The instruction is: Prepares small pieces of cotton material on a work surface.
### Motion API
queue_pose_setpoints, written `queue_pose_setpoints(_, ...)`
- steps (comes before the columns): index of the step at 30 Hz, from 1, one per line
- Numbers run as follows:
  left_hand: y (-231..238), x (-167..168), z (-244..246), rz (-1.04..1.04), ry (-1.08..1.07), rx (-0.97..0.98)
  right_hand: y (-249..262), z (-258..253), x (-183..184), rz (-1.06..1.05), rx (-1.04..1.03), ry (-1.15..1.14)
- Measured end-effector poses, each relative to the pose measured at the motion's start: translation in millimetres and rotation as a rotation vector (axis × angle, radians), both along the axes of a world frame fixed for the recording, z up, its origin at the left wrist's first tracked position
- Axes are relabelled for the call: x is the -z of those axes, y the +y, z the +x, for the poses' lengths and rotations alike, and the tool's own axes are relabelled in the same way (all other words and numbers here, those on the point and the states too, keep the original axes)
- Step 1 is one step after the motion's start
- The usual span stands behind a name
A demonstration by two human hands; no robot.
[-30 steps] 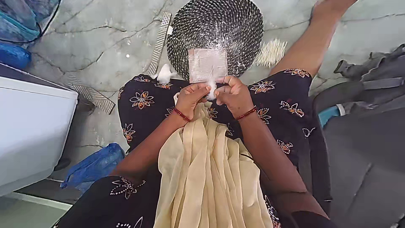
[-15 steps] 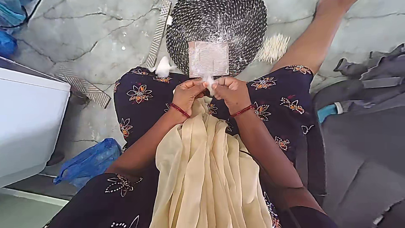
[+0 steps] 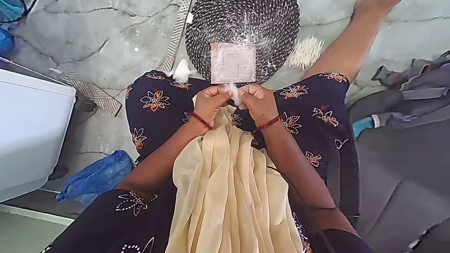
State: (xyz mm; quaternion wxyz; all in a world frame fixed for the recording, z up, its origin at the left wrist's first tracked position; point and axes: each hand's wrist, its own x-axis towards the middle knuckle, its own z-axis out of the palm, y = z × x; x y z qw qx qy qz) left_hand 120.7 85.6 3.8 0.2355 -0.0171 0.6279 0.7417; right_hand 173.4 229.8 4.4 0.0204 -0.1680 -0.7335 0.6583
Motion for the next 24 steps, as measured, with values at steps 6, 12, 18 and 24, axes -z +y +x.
queue_pose_setpoints(6,-1.3,2.6,-1.5,0.005,0.005,-0.022,5.0,2.4,-1.0,0.122,-0.069,0.033)
queue_pose_setpoints(12,-2.4,2.7,-1.3,0.043,-0.057,-0.021,4.6,-0.2,-4.5,0.107,0.004,-0.057)
queue_pose_setpoints(18,-1.9,3.5,0.9,-0.023,0.014,0.069,3.1,0.4,-4.7,0.109,0.019,-0.045)
queue_pose_setpoints(24,-2.3,5.4,-0.7,-0.035,-0.009,0.023,7.4,0.9,-2.9,0.045,-0.009,-0.019)
